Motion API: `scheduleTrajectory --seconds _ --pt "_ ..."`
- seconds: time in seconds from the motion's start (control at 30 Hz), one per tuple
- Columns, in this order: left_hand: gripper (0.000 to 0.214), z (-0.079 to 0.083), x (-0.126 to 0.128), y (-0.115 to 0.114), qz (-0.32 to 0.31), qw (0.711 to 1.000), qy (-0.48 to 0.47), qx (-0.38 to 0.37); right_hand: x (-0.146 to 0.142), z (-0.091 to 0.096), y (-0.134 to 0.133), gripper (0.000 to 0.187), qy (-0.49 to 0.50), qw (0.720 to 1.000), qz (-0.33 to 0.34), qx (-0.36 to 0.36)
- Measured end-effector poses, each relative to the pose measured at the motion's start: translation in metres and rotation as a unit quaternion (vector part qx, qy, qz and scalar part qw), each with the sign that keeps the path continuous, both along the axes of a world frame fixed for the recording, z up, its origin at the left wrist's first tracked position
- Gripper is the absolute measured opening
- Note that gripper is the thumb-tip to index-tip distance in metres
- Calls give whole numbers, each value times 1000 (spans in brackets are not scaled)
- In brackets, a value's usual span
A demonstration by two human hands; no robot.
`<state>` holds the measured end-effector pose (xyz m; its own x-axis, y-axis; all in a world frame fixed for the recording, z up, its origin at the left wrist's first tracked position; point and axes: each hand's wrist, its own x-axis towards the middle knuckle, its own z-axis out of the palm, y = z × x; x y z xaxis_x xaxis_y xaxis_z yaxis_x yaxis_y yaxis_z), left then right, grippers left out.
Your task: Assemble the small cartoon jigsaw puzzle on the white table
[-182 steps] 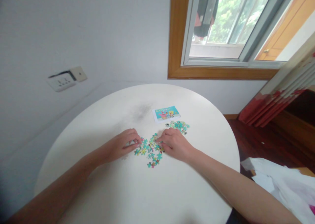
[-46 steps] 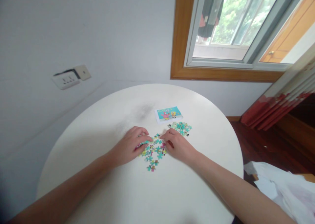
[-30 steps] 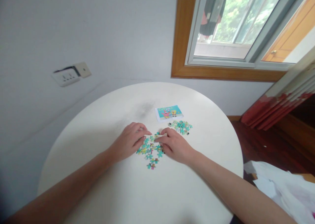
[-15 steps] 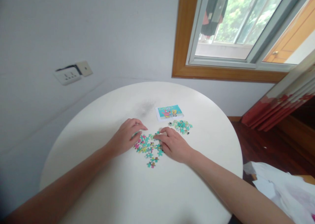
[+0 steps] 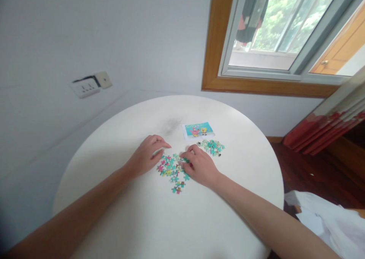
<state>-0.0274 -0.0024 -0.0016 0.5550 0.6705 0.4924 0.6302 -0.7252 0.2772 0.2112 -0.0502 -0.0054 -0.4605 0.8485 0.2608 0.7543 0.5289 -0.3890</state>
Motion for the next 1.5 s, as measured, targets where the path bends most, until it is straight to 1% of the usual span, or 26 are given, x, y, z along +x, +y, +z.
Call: scheduleTrajectory --seconds 0.1,0.2,0.33,0.47,0.7,0.83,1.0,1.13,1.3,1.5 --pt "31 -1 0 0 -1 1000 -4 -1 -4 1 6 24 8 1000 5 -2" --pt "31 -1 -1 0 -4 1000 -6 -7 -6 2 13 17 -4 1000 23 13" --pt "31 -2 -2 0 -8 1000 -7 -8 -8 4 19 18 -25 999 44 20" --pt "31 -2 -1 0 -15 1000 -5 -13 -8 3 21 17 -4 997 73 0" --pt "32 2 0 -1 -15 1000 -10 -12 -4 -2 19 18 13 995 103 8" --pt "32 2 -1 -1 -15 1000 -13 -12 -2 0 16 18 6 994 104 13" --pt "31 0 -1 0 -21 1000 -14 -12 1 3 15 18 -23 997 77 17" --pt "32 0 -2 1 -24 1000 -14 -14 2 1 18 12 0 997 82 7" --pt "31 1 -2 1 -21 1000 -12 -16 1 1 20 13 41 996 85 -4" --pt "30 0 -2 2 -21 1000 -11 -16 -4 -2 20 10 71 993 97 -11"
